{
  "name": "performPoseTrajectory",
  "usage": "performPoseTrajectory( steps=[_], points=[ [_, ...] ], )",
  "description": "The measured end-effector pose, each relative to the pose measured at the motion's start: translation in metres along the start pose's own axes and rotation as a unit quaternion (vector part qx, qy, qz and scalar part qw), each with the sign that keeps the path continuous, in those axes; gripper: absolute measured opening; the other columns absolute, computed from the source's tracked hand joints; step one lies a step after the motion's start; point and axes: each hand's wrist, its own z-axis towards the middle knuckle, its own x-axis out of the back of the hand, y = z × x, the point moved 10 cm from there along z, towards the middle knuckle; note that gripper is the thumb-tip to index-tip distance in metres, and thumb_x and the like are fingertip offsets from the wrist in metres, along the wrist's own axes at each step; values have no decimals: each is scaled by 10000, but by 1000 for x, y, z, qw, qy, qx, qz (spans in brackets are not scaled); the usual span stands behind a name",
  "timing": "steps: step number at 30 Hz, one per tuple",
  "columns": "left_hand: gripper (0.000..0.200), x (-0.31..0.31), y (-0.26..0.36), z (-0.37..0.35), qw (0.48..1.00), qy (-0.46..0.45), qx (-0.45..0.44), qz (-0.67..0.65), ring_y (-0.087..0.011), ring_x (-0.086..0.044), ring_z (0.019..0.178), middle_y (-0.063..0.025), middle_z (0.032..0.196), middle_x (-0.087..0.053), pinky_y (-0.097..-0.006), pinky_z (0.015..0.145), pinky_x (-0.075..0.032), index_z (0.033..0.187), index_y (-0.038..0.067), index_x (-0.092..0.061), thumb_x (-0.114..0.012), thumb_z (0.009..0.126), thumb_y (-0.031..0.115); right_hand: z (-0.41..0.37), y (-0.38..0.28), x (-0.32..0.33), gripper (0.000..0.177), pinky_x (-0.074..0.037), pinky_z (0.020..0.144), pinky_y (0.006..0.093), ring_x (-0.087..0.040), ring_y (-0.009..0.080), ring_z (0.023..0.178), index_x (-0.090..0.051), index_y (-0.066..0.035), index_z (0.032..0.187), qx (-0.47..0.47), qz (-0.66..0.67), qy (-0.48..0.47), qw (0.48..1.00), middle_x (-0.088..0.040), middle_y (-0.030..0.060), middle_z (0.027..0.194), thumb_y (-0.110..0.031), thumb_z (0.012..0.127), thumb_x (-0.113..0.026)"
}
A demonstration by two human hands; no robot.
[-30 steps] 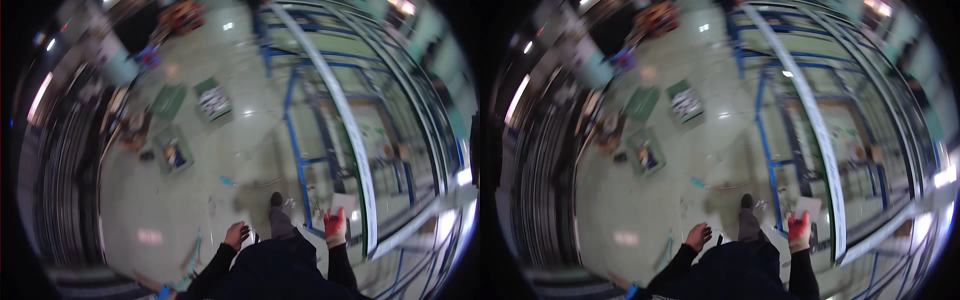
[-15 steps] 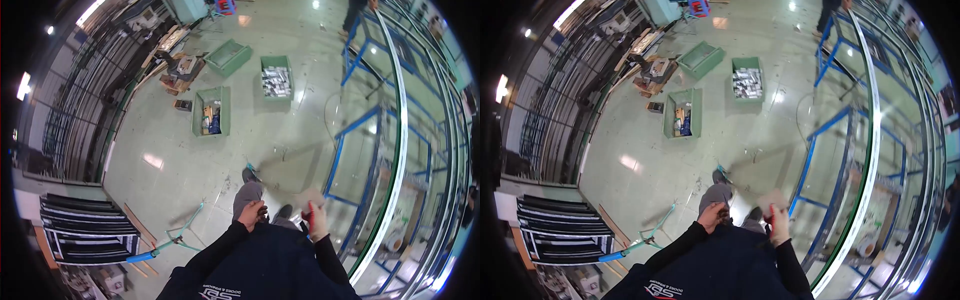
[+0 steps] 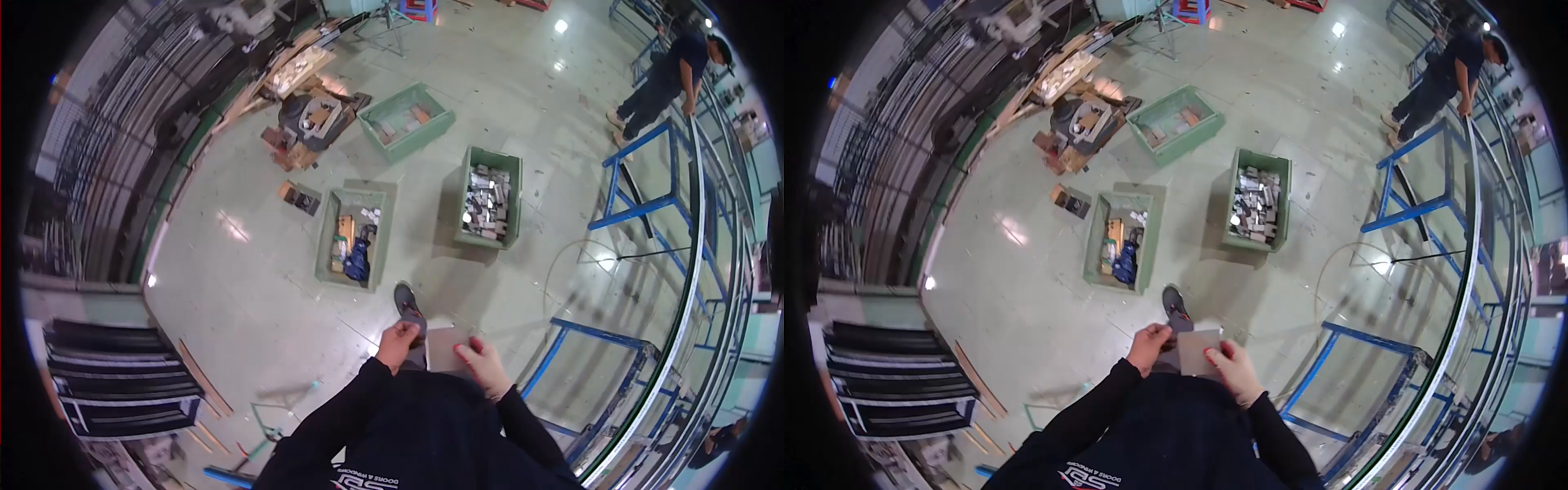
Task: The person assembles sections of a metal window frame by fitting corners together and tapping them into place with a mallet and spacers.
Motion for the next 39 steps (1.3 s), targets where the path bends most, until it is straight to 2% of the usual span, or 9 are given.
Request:
performPoseTrajectory(
  steps=[2, 3, 11, 18, 23, 29, 32, 36, 39],
  points=[
    [173, 20, 82, 39, 999, 38, -31, -19, -135, -650, 734, -61, 855, -671, -285, 721, -550, 1045, 46, -633, -664, 983, 204, 44, -49, 15, 342, -471, 707, 272, -556, 90, 836, -636, 45, 1075, 15, 12, 40, 999, -634, 8, 926, -256, 929, -710],
    [181, 29, 120, 60, 997, 55, -46, -14, -125, -644, 745, -41, 834, -660, -272, 711, -545, 1012, 37, -629, -657, 993, 215, 69, -61, 29, 408, -506, 910, 305, -617, 160, 1034, -584, 95, 1238, -2, 26, 109, 994, -654, 102, 1136, -195, 963, -665],
    [173, 29, 339, 256, 993, 88, -64, -43, -111, -639, 756, -15, 857, -660, -269, 697, -537, 991, 105, -583, -635, 1007, 269, 303, -216, 67, 462, -553, 841, 427, -643, 239, 1068, -430, -118, 1421, -22, 287, 143, 947, -593, 86, 1274, -157, 994, -602],
    [325, -15, 449, 500, 990, 127, -32, 50, -134, -646, 872, -73, 985, -656, -278, 760, -543, 1229, 11, -532, -629, 1011, 233, 614, -292, 66, 377, -545, 799, 392, -632, 195, 1033, -503, -98, 1337, -80, 248, 106, 960, -630, 56, 1184, -143, 982, -621],
    [575, 20, 458, 781, 950, 144, -78, 266, -245, -672, 985, -174, 1116, -679, -337, 870, -530, 1320, -91, -479, -722, 932, 257, 801, -241, 27, 333, -542, 811, 377, -635, 176, 1028, -533, -98, 1302, -145, 282, 89, 944, -638, 51, 1174, -130, 983, -623],
    [791, 136, 381, 1068, 863, 332, 41, 379, -393, -651, 1104, -307, 1165, -659, -438, 933, -514, 1259, -152, -514, -781, 825, 452, 967, -159, 2, 369, -497, 936, 304, -614, 161, 1072, -520, 12, 1315, -216, 219, 78, 948, -639, 75, 1203, -53, 968, -628],
    [887, 179, 339, 1134, 802, 417, 151, 400, -431, -640, 1118, -314, 1162, -660, -463, 958, -511, 1192, -161, -566, -790, 759, 580, 992, -145, -1, 377, -483, 958, 305, -602, 155, 1090, -513, 27, 1320, -267, 262, 108, 921, -635, 79, 1216, -57, 969, -625],
    [987, 211, 322, 1184, 725, 416, 171, 522, -428, -653, 1088, -318, 1150, -657, -453, 949, -524, 1271, -164, -493, -801, 730, 601, 998, -170, -20, 393, -464, 987, 304, -583, 143, 1118, -503, 13, 1351, -330, 303, 60, 892, -625, 75, 1226, -63, 982, -614],
    [974, 216, 328, 1172, 748, 399, 147, 510, -425, -658, 1069, -315, 1125, -660, -454, 943, -526, 1303, -129, -449, -807, 731, 574, 999, -178, -39, 404, -456, 997, 303, -570, 133, 1130, -498, 1, 1364, -367, 311, 16, 877, -620, 69, 1233, -68, 984, -615]
  ],
)
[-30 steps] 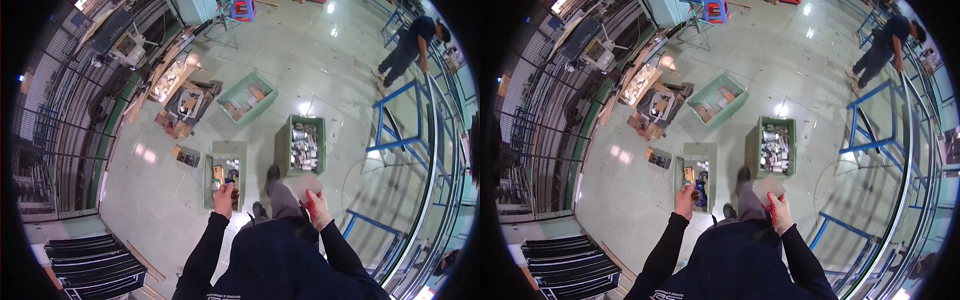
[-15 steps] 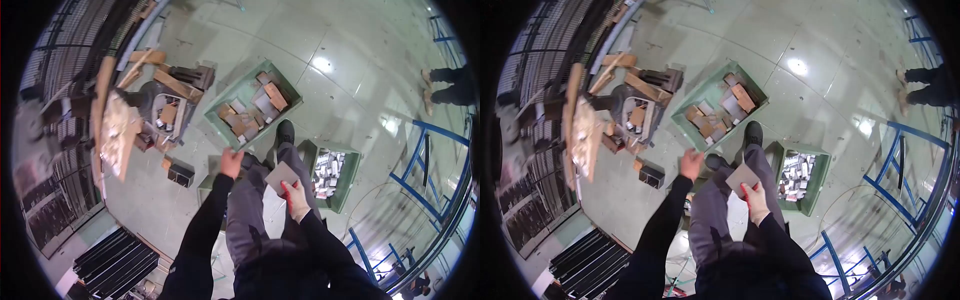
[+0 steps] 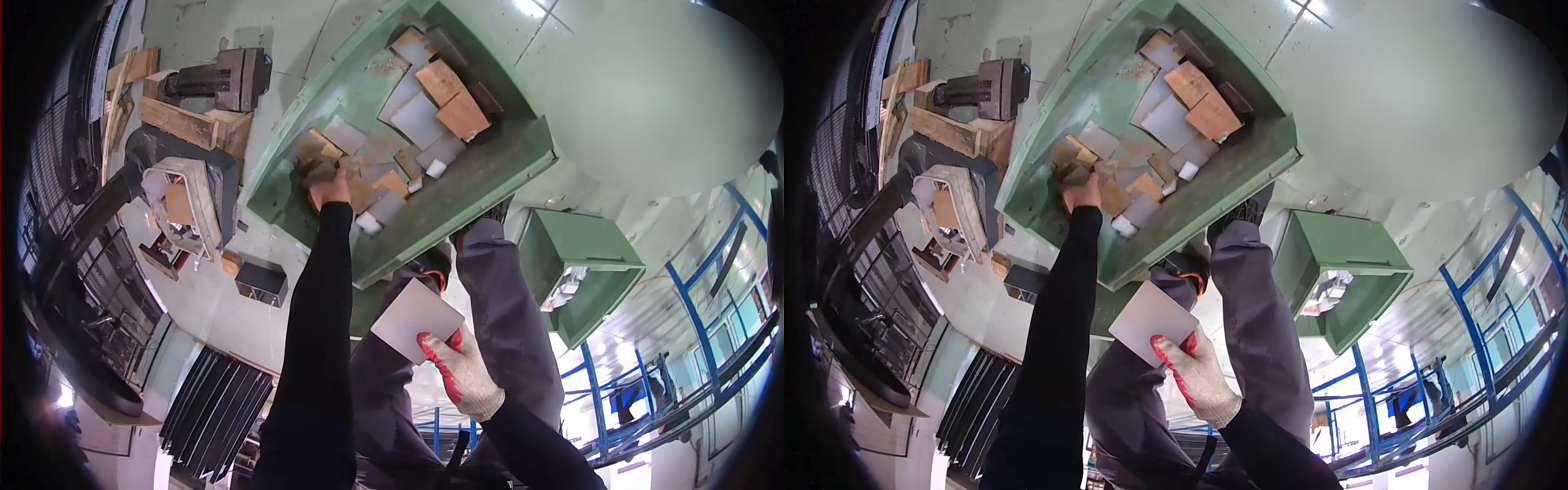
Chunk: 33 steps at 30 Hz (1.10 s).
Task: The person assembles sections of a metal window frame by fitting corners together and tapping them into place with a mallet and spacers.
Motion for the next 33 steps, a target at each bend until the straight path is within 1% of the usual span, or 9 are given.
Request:
performPoseTrajectory(
  steps=[1, 5, 9, 18, 21, 22, 24, 29, 33],
  points=[
    [880, 23, 18, -18, 994, 72, -83, -20, -428, -631, 1113, -324, 1173, -631, -475, 958, -512, 1267, -82, -442, -848, 720, 475, 0, -3, -6, 405, -455, 998, 304, -566, 131, 1133, -498, -3, 1366, 1, 1, -4, 1000, -619, 66, 1236, -69, 984, -616],
    [877, 7, 30, -45, 964, -137, -198, 115, -445, -562, 1192, -316, 1241, -572, -475, 1004, -473, 1355, -73, -350, -861, 729, 266, 5, -8, -12, 409, -453, 999, 308, -560, 129, 1138, -498, -13, 1368, 8, 13, -15, 1000, -617, 54, 1240, -82, 985, -626],
    [856, -1, 41, -47, 950, -131, -238, 156, -423, -578, 1180, -282, 1238, -589, -477, 993, -480, 1377, -56, -364, -871, 725, 167, 3, -27, -14, 409, -456, 993, 307, -565, 126, 1124, -503, -20, 1365, 28, 26, -12, 999, -621, 51, 1231, -95, 985, -637],
    [662, -29, 25, -86, 879, -238, -332, 246, -418, -593, 1143, -251, 1193, -649, -479, 1001, -470, 1268, -30, -578, -811, 764, 331, -4, -28, -6, 404, -467, 987, 297, -576, 126, 1121, -495, -4, 1355, 84, 34, -37, 995, -627, 62, 1222, -131, 999, -637],
    [676, -17, -11, -83, 859, -206, -460, 85, -397, -588, 1195, -248, 1236, -641, -453, 1047, -460, 1295, -52, -572, -766, 803, 368, -22, -29, 16, 439, -472, 967, 275, -571, 113, 1103, -490, 5, 1381, 172, 35, -13, 984, -624, 40, 1197, -130, 991, -641],
    [576, -3, -18, -97, 873, -352, -303, -148, -346, -625, 1137, -200, 1233, -652, -449, 994, -496, 1295, -27, -569, -747, 837, 273, -46, -28, 35, 431, -476, 966, 275, -570, 110, 1105, -498, 7, 1370, 206, 17, 31, 978, -628, 42, 1188, -120, 985, -645],
    [433, 79, 18, -177, 875, -323, -361, -2, -260, -663, 1035, -110, 1204, -665, -396, 900, -542, 1277, 9, -559, -707, 878, 88, -102, -16, 69, 405, -494, 896, 299, -602, 130, 1016, -548, 8, 1291, 234, 2, 65, 970, -673, 84, 1111, -182, 951, -660],
    [568, 233, 66, -413, 758, -490, -429, 18, -223, -609, 1096, -120, 1219, -614, -374, 972, -500, 1334, 7, -478, -740, 835, 73, -370, 10, 118, 372, -515, 755, 334, -632, 137, 879, -616, -1, 1179, 323, -51, 223, 918, -694, 97, 978, -308, 970, -647],
    [483, 294, 64, -595, 636, -605, -477, 41, -211, -609, 1098, -100, 1236, -603, -368, 970, -514, 1348, 41, -469, -698, 929, 118, -541, 93, 135, 347, -502, 822, 443, -654, 431, 974, -587, 20, 1107, 414, 72, 372, 828, -669, 277, 1025, -284, 946, -622]
  ],
)
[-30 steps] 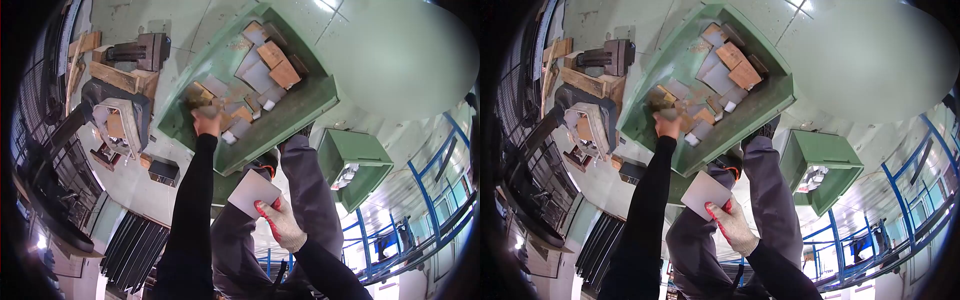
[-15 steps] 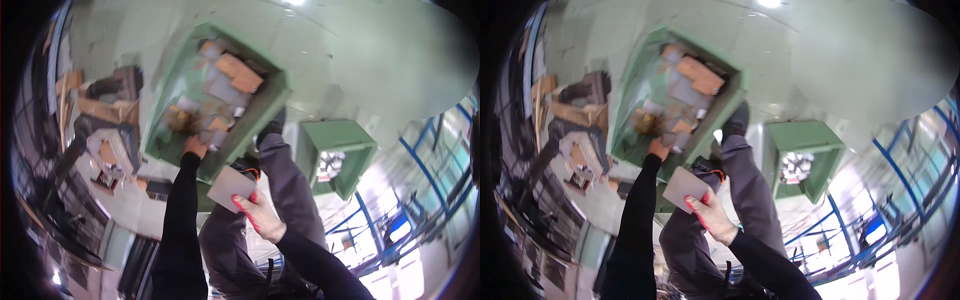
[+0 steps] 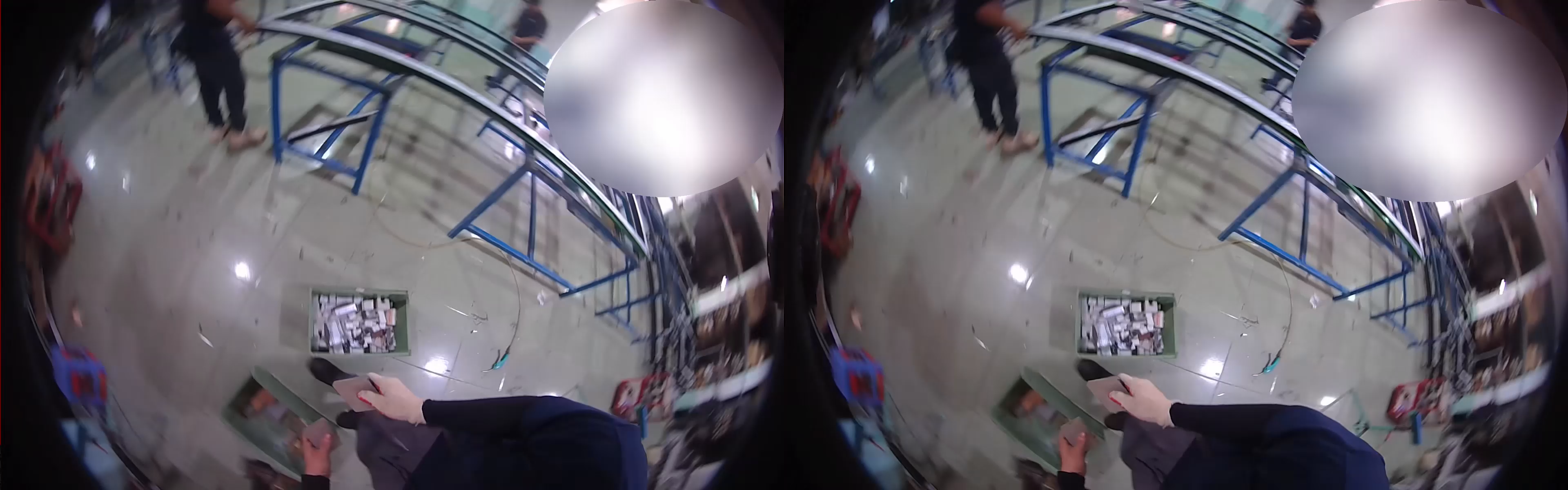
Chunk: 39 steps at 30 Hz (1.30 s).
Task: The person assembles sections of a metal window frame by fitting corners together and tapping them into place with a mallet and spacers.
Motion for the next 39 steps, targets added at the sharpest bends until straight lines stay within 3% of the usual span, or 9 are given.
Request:
performPoseTrajectory(
  steps=[5, 7, 11, 14, 18, 25, 31, 35, 39],
  points=[
    [425, -212, 146, -28, 996, -76, -11, -35, -203, -619, 1067, -93, 1194, -621, -355, 946, -524, 1327, 24, -478, -671, 979, 175, -75, 7, 74, 394, -485, 817, 514, -615, 489, 958, -532, 11, 1064, 107, -16, 49, 993, -639, 302, 973, -361, 953, -592],
    [402, -261, 142, -21, 995, -95, -28, 17, -211, -639, 1045, -110, 1194, -630, -364, 896, -549, 1317, 31, -480, -654, 992, 190, -89, 36, 144, 414, -498, 763, 462, -651, 444, 893, -520, 21, 1064, 102, 35, 107, 988, -647, 281, 909, -371, 965, -610],
    [380, -394, 137, -41, 984, -157, -16, 77, -237, -695, 909, -117, 1071, -676, -379, 734, -606, 1301, 86, -504, -630, 1004, 287, -167, 111, 313, 512, -524, 798, 434, -675, 391, 919, -525, -1, 1324, 80, 84, 250, 961, -668, 240, 952, -349, 959, -616],
    [411, -554, 103, -69, 967, -237, 21, 92, -242, -659, 1031, -118, 1201, -631, -411, 823, -588, 1399, 126, -449, -498, 1062, 356, -291, 145, 446, 414, -525, 839, 475, -638, 414, 1012, -568, -39, 1232, 94, 35, 412, 906, -652, 227, 1079, -342, 953, -608],
    [473, -790, -4, -123, 922, -363, 78, 107, -249, -540, 1236, -114, 1392, -495, -441, 992, -506, 1480, 157, -354, -485, 1073, 358, -372, 231, 519, 422, -537, 836, 471, -648, 390, 1003, -577, -69, 1268, 13, -83, 427, 900, -644, 192, 1066, -301, 921, -633],
    [510, -1028, -63, -239, 766, -577, 237, 155, -248, -503, 1297, -55, 1419, -476, -492, 1060, -466, 1462, 228, -340, -508, 1044, 467, -506, 379, 669, 428, -539, 886, 433, -658, 402, 1045, -598, 19, 1238, -54, 76, 582, 808, -666, 251, 1126, -229, 897, -672],
    [536, -1153, -119, -204, 792, -508, 284, 188, -253, -556, 1183, -98, 1347, -520, -447, 931, -507, 1423, 187, -395, -440, 1039, 558, -506, 514, 777, 404, -536, 895, 379, -686, 279, 1050, -593, 44, 1239, -69, 264, 521, 809, -699, 230, 1120, -201, 925, -665],
    [522, -1255, -159, -176, 811, -466, 335, 115, -289, -582, 1096, -133, 1283, -560, -431, 872, -506, 1413, 180, -415, -383, 1054, 558, -556, 649, 875, 428, -550, 881, 394, -702, 348, 1040, -594, 37, 1232, -164, 212, 570, 776, -707, 251, 1100, -224, 901, -668],
    [478, -1399, -203, -182, 763, -484, 410, 122, -319, -607, 1086, -152, 1265, -588, -447, 910, -510, 1386, 153, -447, -370, 1070, 504, -644, 855, 849, 381, -556, 781, 391, -702, 284, 867, -608, 33, 1202, -288, 336, 672, 594, -717, 173, 969, -169, 879, -629]
  ],
)
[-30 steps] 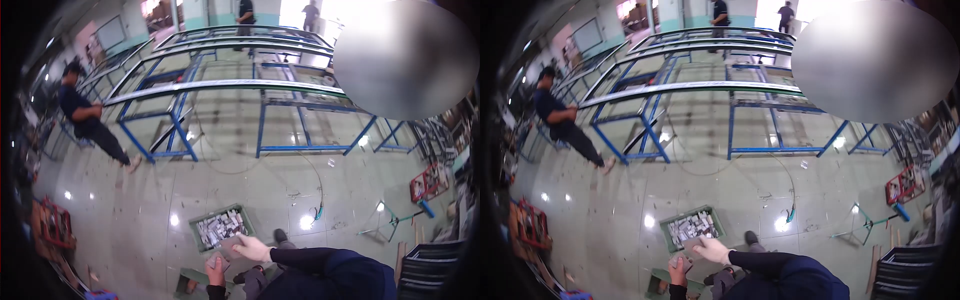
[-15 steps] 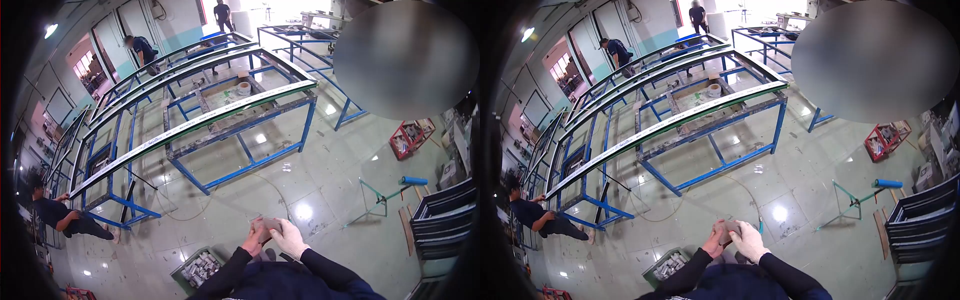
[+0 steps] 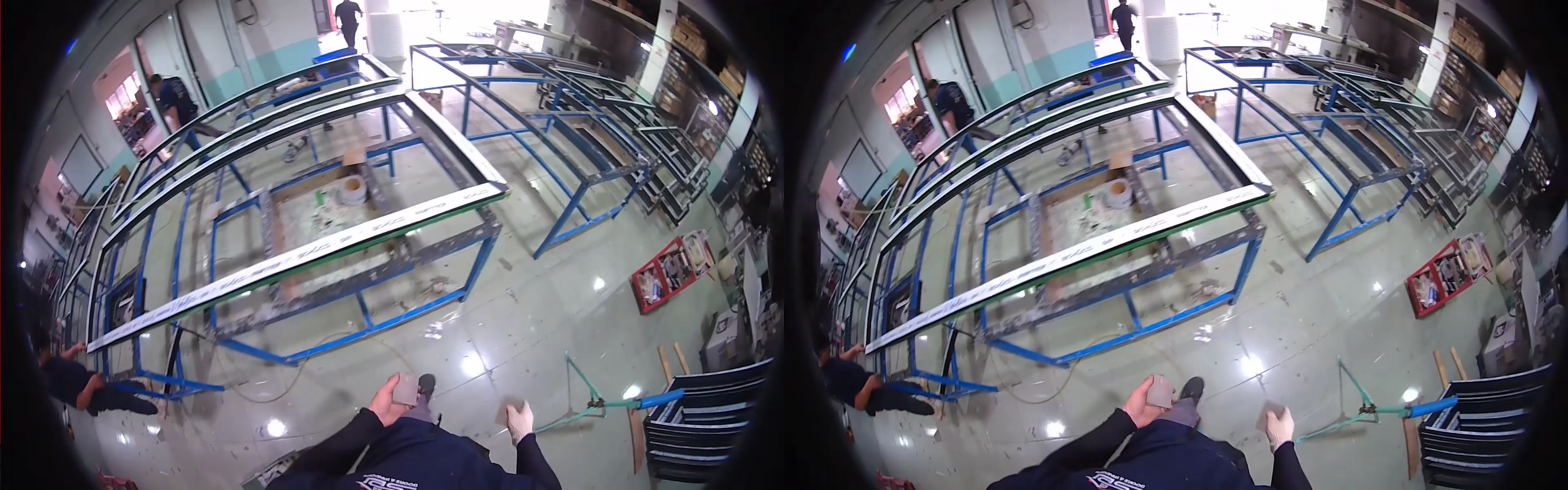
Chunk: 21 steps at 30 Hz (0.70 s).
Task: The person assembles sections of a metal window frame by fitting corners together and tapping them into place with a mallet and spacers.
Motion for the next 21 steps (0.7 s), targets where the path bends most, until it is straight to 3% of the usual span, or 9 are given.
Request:
performPoseTrajectory(
  steps=[2, 4, 6, 8, 9, 12, 16, 20, 21],
  points=[
    [484, -73, 30, 54, 997, -16, 42, 69, -331, -614, 1114, -160, 1288, -585, -461, 946, -509, 1386, 142, -448, -367, 1070, 500, 1, 62, 61, 359, -538, 689, 380, -652, 222, 753, -620, 22, 1176, -237, 79, 59, 966, -690, 117, 878, -150, 861, -625],
    [500, -147, 61, 117, 987, -64, 84, 122, -326, -619, 1137, -161, 1301, -585, -460, 966, -510, 1397, 122, -444, -369, 1071, 494, 7, 127, 110, 357, -553, 815, 382, -688, 289, 893, -595, 50, 1153, -276, 74, 81, 955, -696, 176, 1050, -126, 843, -615],
    [527, -215, 75, 185, 974, -142, 117, 131, -305, -622, 1154, -155, 1305, -589, -443, 972, -513, 1419, 94, -433, -376, 1071, 485, 11, 135, 152, 382, -551, 796, 415, -693, 325, 875, -599, 55, 1137, -242, 11, 85, 966, -698, 204, 1039, -155, 821, -645],
    [487, -285, 92, 247, 971, -159, 107, 145, -317, -620, 1171, -159, 1320, -587, -461, 984, -512, 1413, 158, -439, -360, 1072, 497, 43, 307, 159, 239, -514, 611, 464, -694, 294, 700, -710, -79, 675, -82, -411, 92, 903, -728, 127, 766, -157, 831, -547],
    [469, -320, 99, 282, 969, -170, 100, 151, -323, -619, 1179, -160, 1328, -586, -470, 990, -511, 1410, 190, -442, -352, 1072, 502, 37, 258, 176, 210, -516, 631, 464, -693, 303, 724, -700, -64, 729, -235, -177, 108, 950, -725, 140, 792, -169, 834, -553],
    [458, -405, 98, 392, 958, -224, 115, 135, -324, -616, 1189, -161, 1350, -574, -469, 999, -509, 1417, 206, -425, -359, 1071, 499, 115, 212, 173, 219, -522, 691, 463, -692, 333, 797, -671, -17, 888, -308, -133, 117, 935, -716, 178, 871, -206, 844, -569],
    [437, -497, 92, 521, 965, -217, 87, 117, -331, -601, 1210, -158, 1346, -574, -495, 1004, -503, 1407, 205, -401, -487, 1045, 434, 296, 145, 194, 388, -530, 771, 462, -690, 373, 893, -632, 46, 1101, -242, -108, 167, 950, -704, 230, 977, -254, 858, -592],
    [397, -539, 120, 603, 985, -97, 33, 136, -296, -615, 1154, -114, 1244, -607, -494, 937, -515, 1340, 222, -445, -605, 999, 347, 535, -76, 214, 480, -542, 753, 411, -701, 293, 865, -581, 86, 1233, -127, 46, 126, 983, -712, 192, 990, -236, 882, -645],
    [390, -543, 136, 621, 989, -81, 5, 124, -276, -624, 1102, -89, 1191, -616, -490, 908, -516, 1321, 231, -476, -634, 982, 341, 586, -183, 218, 460, -543, 864, 364, -693, 254, 1024, -583, 67, 1258, -86, 30, 60, 994, -701, 196, 1137, -229, 911, -641]
  ],
)
